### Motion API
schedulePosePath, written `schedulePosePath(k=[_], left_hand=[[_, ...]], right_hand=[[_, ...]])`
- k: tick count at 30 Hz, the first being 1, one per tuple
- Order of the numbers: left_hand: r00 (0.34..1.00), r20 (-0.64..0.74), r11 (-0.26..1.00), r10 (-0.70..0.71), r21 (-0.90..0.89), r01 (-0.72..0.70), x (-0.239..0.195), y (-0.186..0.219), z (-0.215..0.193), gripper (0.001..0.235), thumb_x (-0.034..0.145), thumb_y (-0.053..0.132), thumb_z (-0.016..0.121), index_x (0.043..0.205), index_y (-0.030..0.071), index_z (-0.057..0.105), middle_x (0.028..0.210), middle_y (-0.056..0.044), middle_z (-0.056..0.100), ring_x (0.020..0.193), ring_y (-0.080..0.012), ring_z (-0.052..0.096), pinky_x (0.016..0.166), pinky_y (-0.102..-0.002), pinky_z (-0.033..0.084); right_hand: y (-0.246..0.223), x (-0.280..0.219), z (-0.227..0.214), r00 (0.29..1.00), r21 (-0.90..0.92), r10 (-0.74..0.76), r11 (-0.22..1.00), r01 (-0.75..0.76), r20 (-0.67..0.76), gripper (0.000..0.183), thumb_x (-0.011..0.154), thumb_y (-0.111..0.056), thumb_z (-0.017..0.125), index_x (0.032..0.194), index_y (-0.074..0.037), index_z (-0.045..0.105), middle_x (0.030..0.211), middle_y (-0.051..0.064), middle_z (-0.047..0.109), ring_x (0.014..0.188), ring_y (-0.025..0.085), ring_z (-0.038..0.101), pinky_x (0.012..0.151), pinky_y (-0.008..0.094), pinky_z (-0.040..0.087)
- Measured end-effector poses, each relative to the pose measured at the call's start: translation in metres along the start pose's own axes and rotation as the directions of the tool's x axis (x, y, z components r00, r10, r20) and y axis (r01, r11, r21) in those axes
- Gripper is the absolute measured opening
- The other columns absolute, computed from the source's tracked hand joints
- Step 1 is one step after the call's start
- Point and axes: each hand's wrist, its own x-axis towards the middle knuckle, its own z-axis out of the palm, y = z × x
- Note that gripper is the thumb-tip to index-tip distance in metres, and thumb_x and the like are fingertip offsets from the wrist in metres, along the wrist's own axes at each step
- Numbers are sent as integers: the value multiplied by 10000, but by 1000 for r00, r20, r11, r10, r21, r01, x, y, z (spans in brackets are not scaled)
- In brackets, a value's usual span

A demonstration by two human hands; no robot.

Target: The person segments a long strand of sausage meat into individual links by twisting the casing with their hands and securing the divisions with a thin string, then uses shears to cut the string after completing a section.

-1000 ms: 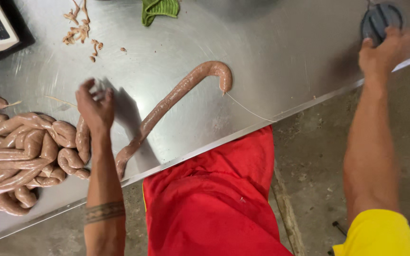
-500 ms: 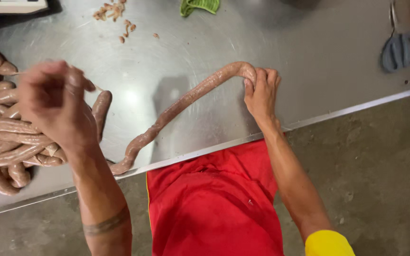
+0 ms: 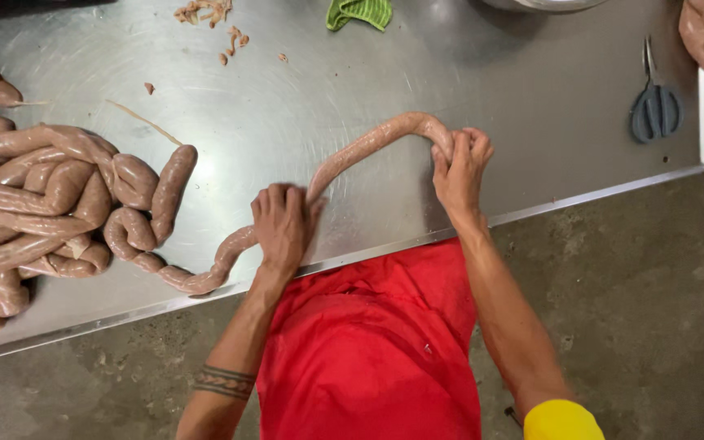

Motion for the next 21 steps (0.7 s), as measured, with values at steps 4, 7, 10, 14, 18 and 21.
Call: schedulePosePath(k=[4,7,10,14,18,21], left_hand=[[863,357,846,-358,-268,461,2,-26,-51,403,996,445,712,1101,59,664,913,-159,713,749,-255,663,685,-428,520],[869,367,846,-332,-292,446,-1,-34,-80,485,860,438,794,1097,37,658,851,-163,677,651,-238,634,559,-402,526],[955,250,970,-160,-140,199,-13,-14,-78,608,736,451,857,1120,25,656,929,-167,633,716,-272,617,533,-384,549],[982,-177,990,60,-114,-81,-18,26,-21,588,808,309,804,1309,53,632,971,-154,622,847,-293,606,639,-402,543],[972,-205,993,112,-16,-117,-15,33,26,504,984,148,766,1467,124,622,856,-111,559,757,-271,570,589,-405,503],[979,-186,996,81,-31,-88,-24,25,22,425,968,238,796,1349,148,631,841,-110,550,744,-288,577,570,-437,483]], right_hand=[[11,35,-2,592,280,418,600,-750,689,286,1026,-120,613,1298,-31,622,1018,181,679,807,253,667,752,390,554],[37,59,-2,632,228,304,752,-619,713,375,966,-31,639,1341,-26,637,1105,223,679,898,304,655,841,421,539],[20,59,5,902,117,106,979,-170,418,540,815,101,642,1350,29,616,1266,237,653,1054,363,662,953,458,523],[-76,6,19,774,641,-119,644,-417,622,592,977,-67,592,1547,-30,434,1634,222,357,1487,336,396,1243,448,274],[-109,-8,44,654,616,-450,787,-30,608,612,1131,-361,373,1673,-141,194,1748,93,167,1625,264,101,1328,483,57],[-60,13,56,728,526,-379,850,29,571,626,1149,-333,385,1694,-120,162,1771,75,142,1642,271,87,1343,494,46]])
